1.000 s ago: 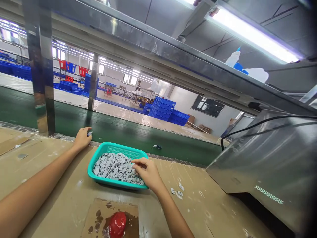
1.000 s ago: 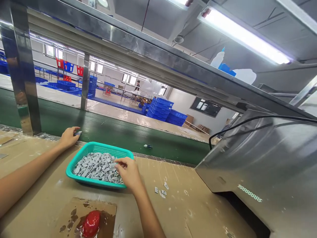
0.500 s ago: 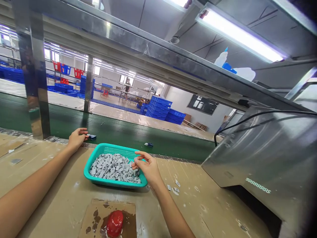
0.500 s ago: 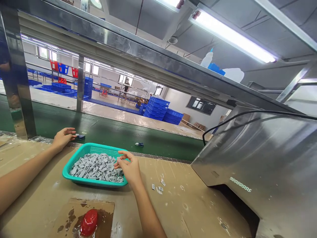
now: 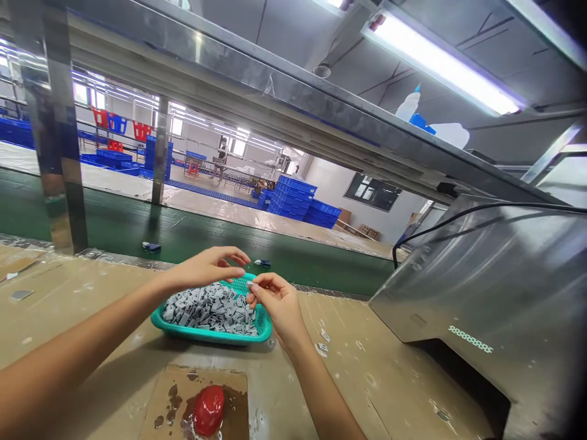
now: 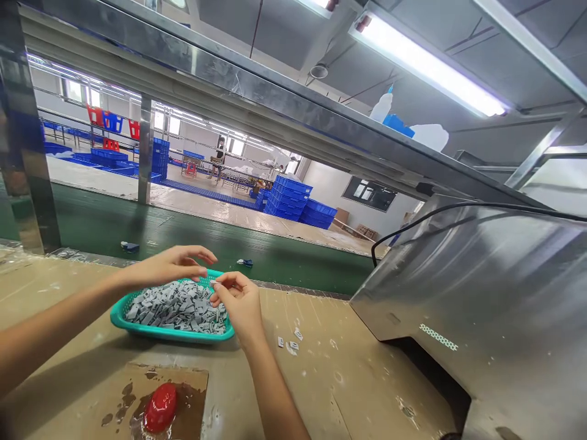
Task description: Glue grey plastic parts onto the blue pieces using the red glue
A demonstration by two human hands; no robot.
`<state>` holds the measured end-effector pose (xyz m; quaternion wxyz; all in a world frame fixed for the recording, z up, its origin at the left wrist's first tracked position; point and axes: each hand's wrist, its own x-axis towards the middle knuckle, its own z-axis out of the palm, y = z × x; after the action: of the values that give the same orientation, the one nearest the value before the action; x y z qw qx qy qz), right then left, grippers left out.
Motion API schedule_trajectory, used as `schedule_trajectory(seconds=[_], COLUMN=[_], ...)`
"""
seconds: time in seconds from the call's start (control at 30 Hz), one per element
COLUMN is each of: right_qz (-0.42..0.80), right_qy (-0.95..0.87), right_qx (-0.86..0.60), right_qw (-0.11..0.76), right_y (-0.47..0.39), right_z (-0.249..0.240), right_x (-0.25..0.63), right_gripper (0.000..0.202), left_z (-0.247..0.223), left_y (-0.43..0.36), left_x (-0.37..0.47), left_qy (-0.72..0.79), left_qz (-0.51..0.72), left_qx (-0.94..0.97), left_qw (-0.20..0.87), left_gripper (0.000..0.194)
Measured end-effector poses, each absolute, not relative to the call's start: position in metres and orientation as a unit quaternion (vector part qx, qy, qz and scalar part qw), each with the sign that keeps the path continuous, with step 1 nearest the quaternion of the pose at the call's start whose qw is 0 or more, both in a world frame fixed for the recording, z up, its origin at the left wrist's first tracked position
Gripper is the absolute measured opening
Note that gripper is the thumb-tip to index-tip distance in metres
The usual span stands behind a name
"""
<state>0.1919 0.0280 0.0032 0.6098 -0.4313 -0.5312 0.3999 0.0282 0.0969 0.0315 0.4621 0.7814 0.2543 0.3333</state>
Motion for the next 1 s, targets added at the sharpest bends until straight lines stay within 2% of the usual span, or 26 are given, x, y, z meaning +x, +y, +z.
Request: schedule_trajectory(seconds=[0.23, 0.33, 0.43, 0.53, 0.8, 0.87, 0.9, 1.0], right_qz=[0.308, 0.105, -0.064, -0.051, -0.043, -0.065, -0.071, -0.048], right_qy=[-0.572, -0.686, -0.746, -0.770, -0.773, -0.766, -0.760, -0.726], right_qx=[-0.440, -0.448, -0.420, -0.414, -0.447, -0.462, -0.472, -0.509], right_qw=[0.620, 0.564, 0.512, 0.482, 0.447, 0.441, 0.442, 0.460], right_y=[0.017, 0.012, 0.006, 0.003, 0.006, 0.007, 0.007, 0.000], right_z=[0.015, 0.021, 0.027, 0.032, 0.029, 0.033, 0.036, 0.047], right_x=[0.181, 0.184, 0.189, 0.192, 0.196, 0.202, 0.207, 0.224], right_gripper=[0.011, 0.007, 0.014, 0.018, 0.015, 0.014, 0.014, 0.011], left_z=[0.032, 0.032, 0.034, 0.034, 0.021, 0.021, 0.022, 0.024], left_y=[0.074, 0.078, 0.078, 0.077, 0.076, 0.080, 0.085, 0.116], left_x=[0.046, 0.042, 0.040, 0.041, 0.047, 0.051, 0.053, 0.064], left_qy=[0.237, 0.235, 0.232, 0.235, 0.216, 0.233, 0.256, 0.355], left_qz=[0.371, 0.356, 0.322, 0.311, 0.308, 0.317, 0.329, 0.329], left_qx=[0.696, 0.642, 0.603, 0.601, 0.594, 0.644, 0.689, 0.833], left_qw=[0.567, 0.637, 0.692, 0.698, 0.711, 0.656, 0.593, 0.268], left_gripper=[0.016, 0.016, 0.013, 0.013, 0.031, 0.036, 0.038, 0.039])
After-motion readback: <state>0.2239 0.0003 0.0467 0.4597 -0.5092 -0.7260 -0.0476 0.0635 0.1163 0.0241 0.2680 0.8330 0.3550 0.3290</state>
